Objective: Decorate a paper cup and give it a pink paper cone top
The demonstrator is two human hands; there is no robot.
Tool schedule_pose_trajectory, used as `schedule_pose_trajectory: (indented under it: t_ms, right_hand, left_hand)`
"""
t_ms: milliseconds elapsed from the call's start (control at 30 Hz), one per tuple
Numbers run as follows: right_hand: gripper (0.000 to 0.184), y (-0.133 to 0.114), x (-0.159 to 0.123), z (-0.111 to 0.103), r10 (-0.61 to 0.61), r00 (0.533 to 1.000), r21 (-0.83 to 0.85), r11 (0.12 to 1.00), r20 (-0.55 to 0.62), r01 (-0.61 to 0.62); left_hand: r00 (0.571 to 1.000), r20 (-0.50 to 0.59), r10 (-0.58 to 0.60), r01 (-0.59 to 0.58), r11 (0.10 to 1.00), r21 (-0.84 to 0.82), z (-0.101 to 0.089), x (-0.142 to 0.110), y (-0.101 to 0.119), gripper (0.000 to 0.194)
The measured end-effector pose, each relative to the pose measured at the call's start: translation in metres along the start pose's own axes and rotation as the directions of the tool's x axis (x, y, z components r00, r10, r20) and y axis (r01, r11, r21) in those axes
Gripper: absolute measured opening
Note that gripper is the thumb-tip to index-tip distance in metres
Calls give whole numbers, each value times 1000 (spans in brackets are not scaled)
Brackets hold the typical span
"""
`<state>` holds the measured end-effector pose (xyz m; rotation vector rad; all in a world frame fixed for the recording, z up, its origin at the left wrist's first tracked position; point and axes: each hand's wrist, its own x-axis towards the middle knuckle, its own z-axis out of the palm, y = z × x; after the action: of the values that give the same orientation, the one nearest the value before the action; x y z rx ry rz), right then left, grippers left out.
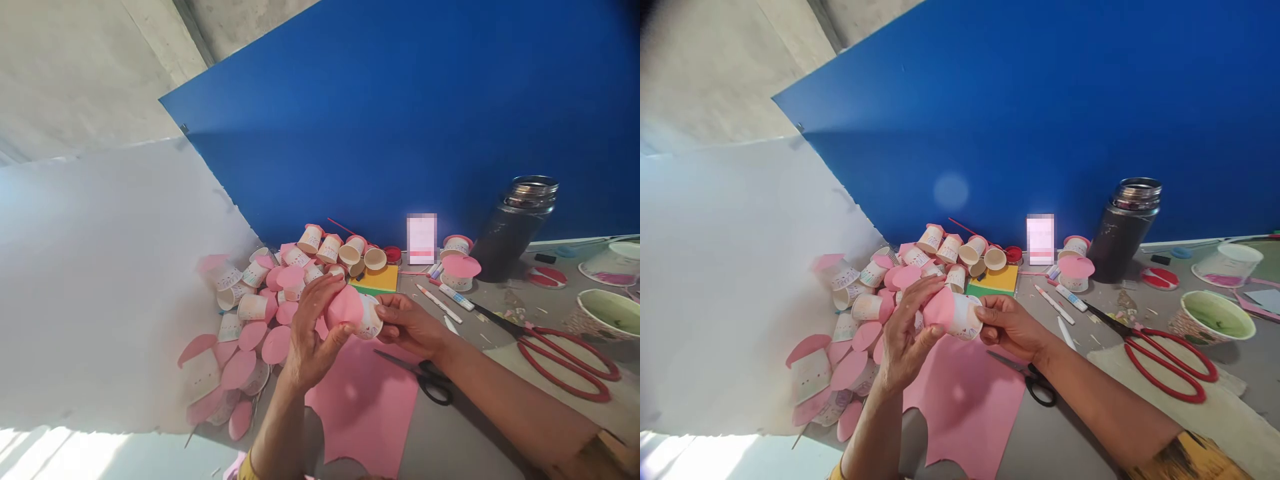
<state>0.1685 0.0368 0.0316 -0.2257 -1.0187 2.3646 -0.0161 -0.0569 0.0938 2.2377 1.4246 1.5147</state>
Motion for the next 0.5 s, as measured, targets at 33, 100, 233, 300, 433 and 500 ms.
schedule_pose_trajectory:
  t_ms: [33,100,233,300,433,500]
  right_hand:
    - [38,0,0,-1,6,1000,14,1000,5,-6]
    - [39,1,0,-3,9,1000,29,1000,-2,-9]
    - [39,-1,3,-3,9,999,31,999,-42,-8]
    - [39,-2,4,-3,7,997,38,999,-70,-4]
    - [37,-3,-3,-11,-6,987,44,999,-162,14]
    - [38,-1,-9,-18,-12,976,32,999,-218,19]
  left_hand:
    - [1000,18,2,-2,1000,-22,-1,0,-1,50]
    - [998,63,-16,21,997,-77,-2,-2,-2,57]
    - [981,157,-113,133,983,-128,-5,-7,-5,72]
    - [968,175,-180,211,962,-176,-6,-9,-8,70]
    - [934,244,-261,332,886,-325,-1,-10,-18,63]
    - [920,249,-303,376,864,-335,8,-9,-23,60]
